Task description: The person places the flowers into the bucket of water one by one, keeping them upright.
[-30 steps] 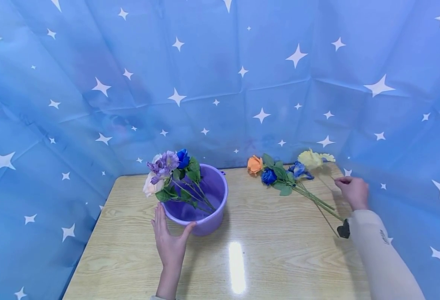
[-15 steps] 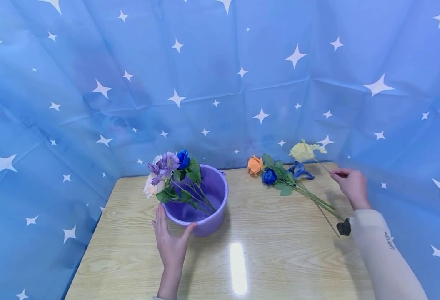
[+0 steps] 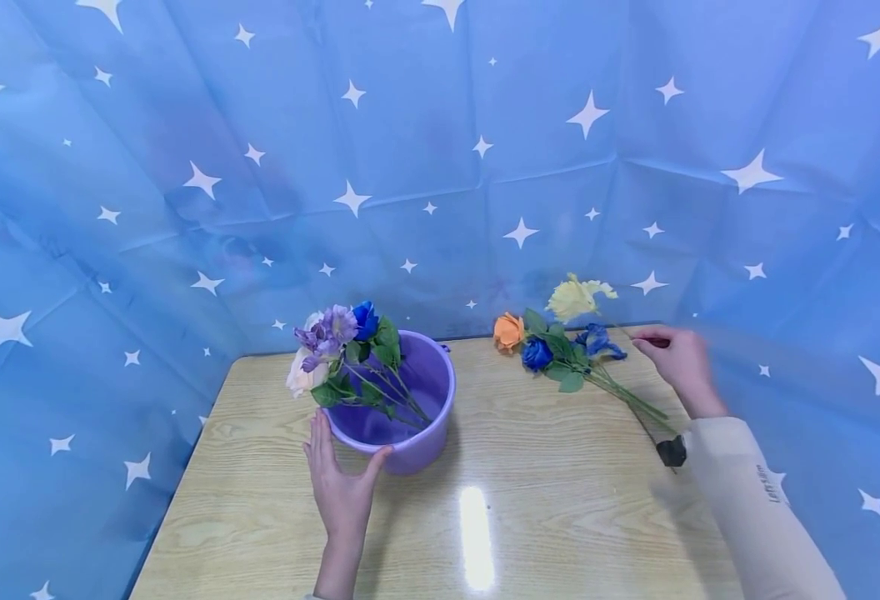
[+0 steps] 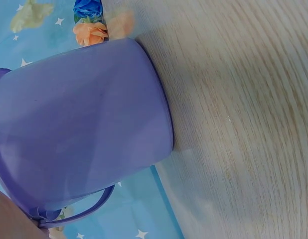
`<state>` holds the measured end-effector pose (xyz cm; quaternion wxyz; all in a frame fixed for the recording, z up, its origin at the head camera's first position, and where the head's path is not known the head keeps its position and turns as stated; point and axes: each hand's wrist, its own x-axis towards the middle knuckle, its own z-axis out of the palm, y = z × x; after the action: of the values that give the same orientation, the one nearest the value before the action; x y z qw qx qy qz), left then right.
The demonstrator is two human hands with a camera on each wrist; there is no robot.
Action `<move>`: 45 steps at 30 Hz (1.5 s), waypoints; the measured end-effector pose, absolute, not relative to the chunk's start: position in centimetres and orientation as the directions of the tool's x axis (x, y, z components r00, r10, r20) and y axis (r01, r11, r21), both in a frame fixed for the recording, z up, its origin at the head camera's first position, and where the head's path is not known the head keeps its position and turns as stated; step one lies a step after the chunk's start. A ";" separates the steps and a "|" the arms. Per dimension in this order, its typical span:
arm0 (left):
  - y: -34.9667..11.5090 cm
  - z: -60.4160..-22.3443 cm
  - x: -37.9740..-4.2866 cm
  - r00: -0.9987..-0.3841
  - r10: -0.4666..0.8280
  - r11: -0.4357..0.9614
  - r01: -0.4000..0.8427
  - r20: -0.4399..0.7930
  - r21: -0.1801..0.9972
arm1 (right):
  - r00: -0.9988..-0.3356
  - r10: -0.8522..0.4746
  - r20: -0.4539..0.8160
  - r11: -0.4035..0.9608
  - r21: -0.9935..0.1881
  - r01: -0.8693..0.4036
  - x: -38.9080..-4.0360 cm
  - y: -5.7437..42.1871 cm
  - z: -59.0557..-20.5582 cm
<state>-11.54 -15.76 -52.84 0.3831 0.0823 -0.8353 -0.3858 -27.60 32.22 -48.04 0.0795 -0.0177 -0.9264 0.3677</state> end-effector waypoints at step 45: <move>-15.8 -52.7 -11.6 -0.698 -0.442 0.681 0.148 0.563 0.717 | -0.959 -0.159 0.234 0.637 -0.718 -0.281 -28.1 18.7 -44.5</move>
<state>-11.56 -15.79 -52.73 0.3785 0.0880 -0.8349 -0.3898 -28.06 18.70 -44.46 0.0746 0.1220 -0.9015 0.4085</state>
